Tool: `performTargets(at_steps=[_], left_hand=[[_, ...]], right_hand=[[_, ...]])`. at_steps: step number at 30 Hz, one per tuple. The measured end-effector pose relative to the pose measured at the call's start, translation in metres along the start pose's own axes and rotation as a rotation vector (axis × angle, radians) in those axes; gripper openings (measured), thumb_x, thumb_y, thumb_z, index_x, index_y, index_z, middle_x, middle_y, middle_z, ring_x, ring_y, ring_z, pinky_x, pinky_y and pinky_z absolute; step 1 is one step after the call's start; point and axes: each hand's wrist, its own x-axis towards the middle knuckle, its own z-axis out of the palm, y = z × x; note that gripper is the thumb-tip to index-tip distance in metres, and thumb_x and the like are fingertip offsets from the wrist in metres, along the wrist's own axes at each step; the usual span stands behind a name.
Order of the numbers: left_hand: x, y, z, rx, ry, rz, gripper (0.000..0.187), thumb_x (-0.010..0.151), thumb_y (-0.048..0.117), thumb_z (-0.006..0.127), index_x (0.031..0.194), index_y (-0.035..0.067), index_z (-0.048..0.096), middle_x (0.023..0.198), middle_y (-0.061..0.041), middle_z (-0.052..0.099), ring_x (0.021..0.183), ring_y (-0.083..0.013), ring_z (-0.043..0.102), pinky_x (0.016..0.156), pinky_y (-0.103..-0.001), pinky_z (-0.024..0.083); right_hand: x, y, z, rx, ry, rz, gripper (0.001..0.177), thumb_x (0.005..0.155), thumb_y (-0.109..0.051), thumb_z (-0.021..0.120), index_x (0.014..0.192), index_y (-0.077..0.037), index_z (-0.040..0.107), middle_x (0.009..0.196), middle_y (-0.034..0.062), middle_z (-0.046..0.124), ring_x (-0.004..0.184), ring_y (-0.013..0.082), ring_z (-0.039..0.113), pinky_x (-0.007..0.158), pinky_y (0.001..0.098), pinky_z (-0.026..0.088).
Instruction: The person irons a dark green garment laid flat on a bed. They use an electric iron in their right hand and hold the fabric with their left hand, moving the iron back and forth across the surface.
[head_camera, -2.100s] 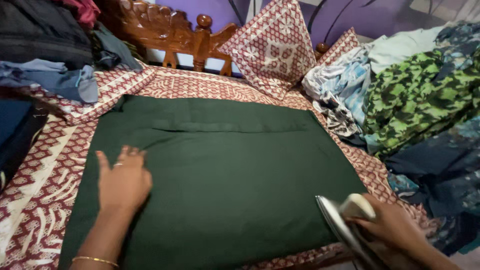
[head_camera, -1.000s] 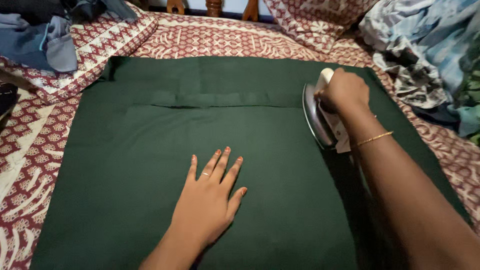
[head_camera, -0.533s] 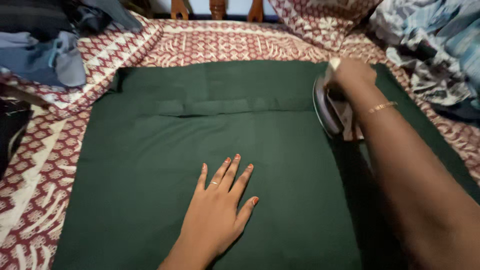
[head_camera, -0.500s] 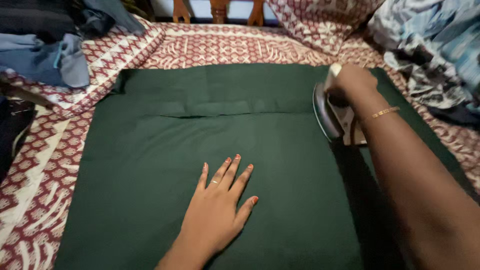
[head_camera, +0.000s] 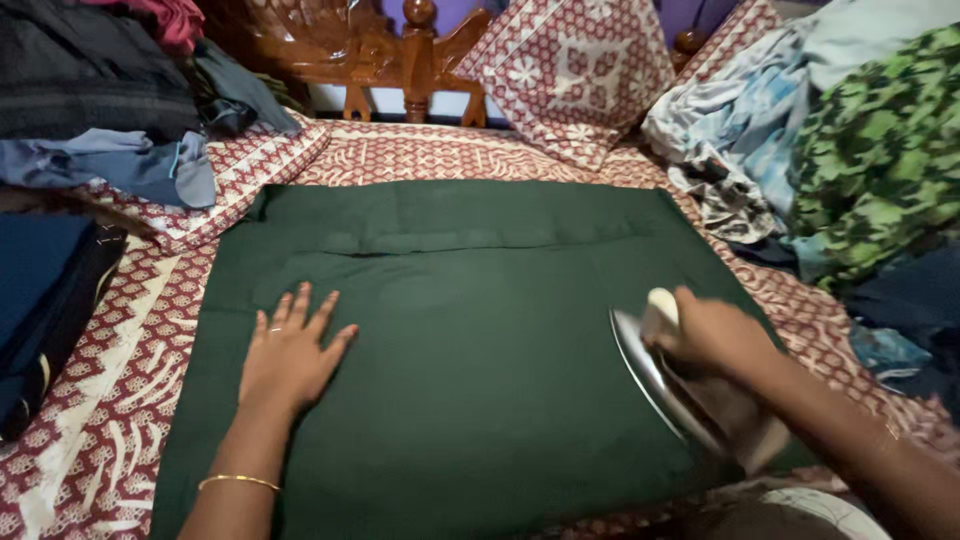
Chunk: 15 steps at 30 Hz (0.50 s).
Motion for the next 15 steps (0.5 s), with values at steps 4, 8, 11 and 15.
performTargets(at_steps=[4,8,11,15], left_hand=[[-0.004,-0.031,0.006,0.039,0.031,-0.11,0.075,0.098,0.069,0.024,0.162,0.03,0.021,0.169,-0.004,0.016,0.154,-0.0228,0.015,0.123,-0.052,0.01],[-0.012,-0.04,-0.002,0.054,-0.013,-0.225,0.075,0.096,0.068,0.025,0.16,0.031,0.021,0.169,0.002,0.015,0.156,-0.0209,0.012,0.122,-0.06,0.005],[-0.019,-0.023,-0.014,0.193,-0.041,-0.285,0.066,0.102,0.059,0.027,0.159,0.025,0.028,0.171,-0.001,0.018,0.157,-0.0205,0.016,0.119,-0.069,0.002],[-0.03,0.022,-0.034,0.001,0.243,-0.015,0.072,0.098,0.058,0.04,0.157,0.016,0.034,0.166,-0.006,0.029,0.154,-0.0214,0.025,0.118,-0.07,0.004]], right_hand=[[-0.088,0.015,0.004,0.022,-0.027,0.024,0.059,0.081,-0.046,0.073,0.123,-0.014,0.048,0.089,0.0227,0.076,0.085,0.0423,0.075,0.077,0.0544,0.059],[-0.144,0.016,0.001,0.073,-0.075,0.096,0.062,0.079,-0.042,0.075,0.13,-0.021,0.047,0.092,0.0202,0.075,0.09,0.0416,0.073,0.08,0.0548,0.057],[-0.161,0.013,-0.005,0.213,-0.107,0.058,0.05,0.084,-0.049,0.076,0.121,-0.023,0.053,0.089,0.0178,0.077,0.09,0.0401,0.074,0.078,0.0519,0.057],[-0.151,0.002,-0.008,0.228,-0.07,-0.198,0.049,0.079,-0.046,0.077,0.117,-0.023,0.055,0.083,0.013,0.076,0.083,0.0391,0.073,0.07,0.05,0.056]])
